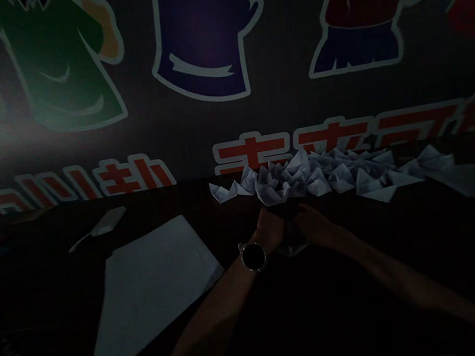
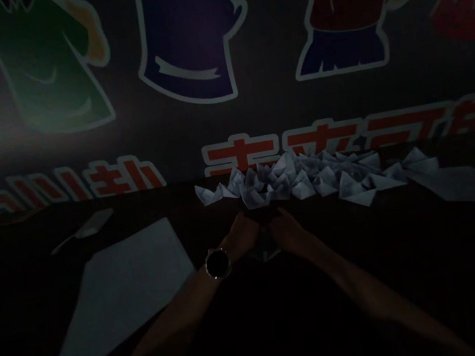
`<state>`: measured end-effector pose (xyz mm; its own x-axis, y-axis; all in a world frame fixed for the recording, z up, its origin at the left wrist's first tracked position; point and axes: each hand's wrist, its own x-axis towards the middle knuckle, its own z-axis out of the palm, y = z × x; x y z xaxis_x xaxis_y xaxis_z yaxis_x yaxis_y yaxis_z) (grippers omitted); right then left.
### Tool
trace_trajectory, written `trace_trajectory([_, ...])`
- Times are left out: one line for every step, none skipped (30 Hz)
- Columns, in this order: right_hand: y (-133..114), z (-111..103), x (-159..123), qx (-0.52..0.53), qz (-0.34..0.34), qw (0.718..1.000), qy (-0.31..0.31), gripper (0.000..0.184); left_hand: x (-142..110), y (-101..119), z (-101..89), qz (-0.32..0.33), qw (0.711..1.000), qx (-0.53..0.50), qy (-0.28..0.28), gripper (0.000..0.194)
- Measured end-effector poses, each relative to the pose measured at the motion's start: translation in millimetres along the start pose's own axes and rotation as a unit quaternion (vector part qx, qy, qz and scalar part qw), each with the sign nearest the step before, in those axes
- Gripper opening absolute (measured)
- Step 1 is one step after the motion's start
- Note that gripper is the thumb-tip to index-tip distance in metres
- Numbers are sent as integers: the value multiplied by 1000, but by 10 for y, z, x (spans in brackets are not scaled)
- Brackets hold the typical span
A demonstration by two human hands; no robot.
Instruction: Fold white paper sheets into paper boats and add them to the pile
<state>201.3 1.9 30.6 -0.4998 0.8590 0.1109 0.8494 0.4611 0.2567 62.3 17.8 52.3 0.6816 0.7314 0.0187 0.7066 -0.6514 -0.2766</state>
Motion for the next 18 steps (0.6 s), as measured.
trace_trajectory([-1,10,0,0,3,1000,-10,24,-7,-9,3,6,1000,1,5,15])
trace_trajectory([-1,17,-1,0,5,1000,-18,24,-14,-16,8,10,1000,2,11,15])
trace_trajectory([3,21,-4,0,5,1000,-21,24,-21,-23,13,11,1000,4,17,16])
trace_trajectory([10,22,-8,0,2,1000,-19,24,-27,-31,19,13,1000,5,23,17])
trace_trajectory([20,22,-13,1,-4,1000,-12,24,-32,-39,25,15,999,6,29,17])
trace_trajectory([32,21,-17,2,-8,1000,-7,23,-35,-49,28,19,999,7,33,18])
trace_trajectory([44,19,-20,4,-10,1000,-2,22,-37,-60,27,25,999,8,37,18])
trace_trajectory([55,17,-21,6,-10,1000,5,21,-37,-72,22,35,998,8,42,18])
trace_trajectory([65,14,-20,10,-8,1000,12,21,-36,-83,12,49,998,8,46,17])
trace_trajectory([72,11,-16,13,-3,1000,16,21,-33,-94,-3,64,997,8,53,17])
trace_trajectory([77,5,-11,17,0,1000,18,20,-28,-104,-20,83,995,5,62,17])
trace_trajectory([80,-1,-5,19,3,1000,18,20,-22,-114,-40,104,992,0,71,17])
trace_trajectory([80,-9,-1,22,4,1000,18,20,-14,-125,-59,123,989,-6,77,17])
trace_trajectory([80,-16,2,25,5,1000,14,19,-6,-138,-75,137,987,-14,78,17])
trace_trajectory([79,-22,2,27,6,1000,10,18,3,-153,-87,146,986,-22,73,16])
trace_trajectory([79,-24,0,29,8,1000,9,17,10,-170,-94,148,987,-31,61,16])
trace_trajectory([78,-23,-4,31,11,999,9,16,17,-187,-95,145,988,-39,48,16])
trace_trajectory([78,-16,-10,31,14,999,10,17,22,-204,-92,139,989,-46,35,16])
